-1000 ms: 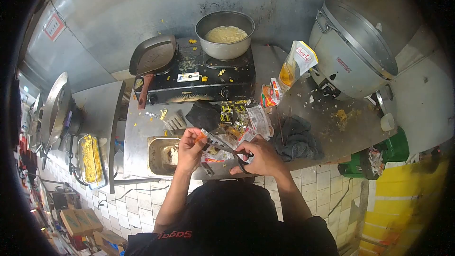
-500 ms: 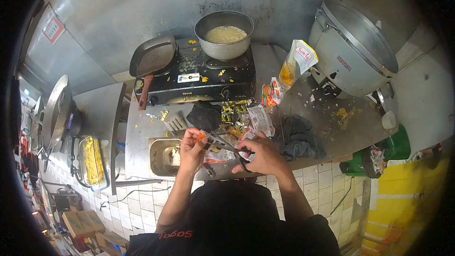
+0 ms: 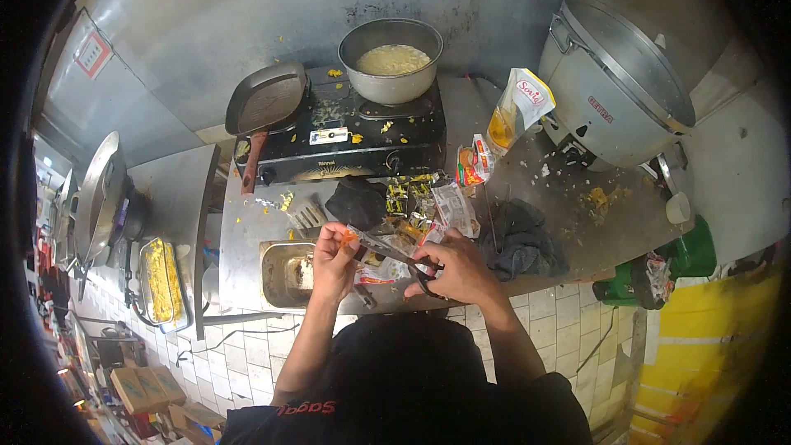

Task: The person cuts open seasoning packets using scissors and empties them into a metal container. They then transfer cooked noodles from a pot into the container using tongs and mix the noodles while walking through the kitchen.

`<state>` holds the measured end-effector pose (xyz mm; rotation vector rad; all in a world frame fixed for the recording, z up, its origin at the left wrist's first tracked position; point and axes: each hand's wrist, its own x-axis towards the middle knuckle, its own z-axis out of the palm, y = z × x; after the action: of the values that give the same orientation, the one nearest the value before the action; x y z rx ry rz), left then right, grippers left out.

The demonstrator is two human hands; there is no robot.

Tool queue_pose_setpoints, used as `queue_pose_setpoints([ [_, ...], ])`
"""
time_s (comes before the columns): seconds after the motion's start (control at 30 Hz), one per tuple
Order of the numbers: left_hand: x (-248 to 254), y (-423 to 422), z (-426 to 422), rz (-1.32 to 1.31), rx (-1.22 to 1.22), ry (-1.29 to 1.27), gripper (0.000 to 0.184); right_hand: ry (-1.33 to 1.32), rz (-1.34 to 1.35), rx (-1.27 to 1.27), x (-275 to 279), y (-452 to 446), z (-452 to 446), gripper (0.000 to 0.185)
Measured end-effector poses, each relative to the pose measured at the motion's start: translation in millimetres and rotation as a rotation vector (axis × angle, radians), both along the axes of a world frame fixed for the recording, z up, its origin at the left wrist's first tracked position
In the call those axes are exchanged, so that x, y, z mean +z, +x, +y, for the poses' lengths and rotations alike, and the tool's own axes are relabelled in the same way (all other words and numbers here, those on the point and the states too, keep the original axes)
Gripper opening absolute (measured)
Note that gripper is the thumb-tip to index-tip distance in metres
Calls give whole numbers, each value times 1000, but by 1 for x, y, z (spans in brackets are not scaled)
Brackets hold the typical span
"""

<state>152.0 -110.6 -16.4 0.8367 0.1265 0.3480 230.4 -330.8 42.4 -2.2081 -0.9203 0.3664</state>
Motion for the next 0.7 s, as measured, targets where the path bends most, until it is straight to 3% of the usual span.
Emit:
queue_pose_setpoints([
  [0.7, -7, 12, 2, -3, -156, 120, 34, -81, -135, 12, 13, 10, 3, 59],
])
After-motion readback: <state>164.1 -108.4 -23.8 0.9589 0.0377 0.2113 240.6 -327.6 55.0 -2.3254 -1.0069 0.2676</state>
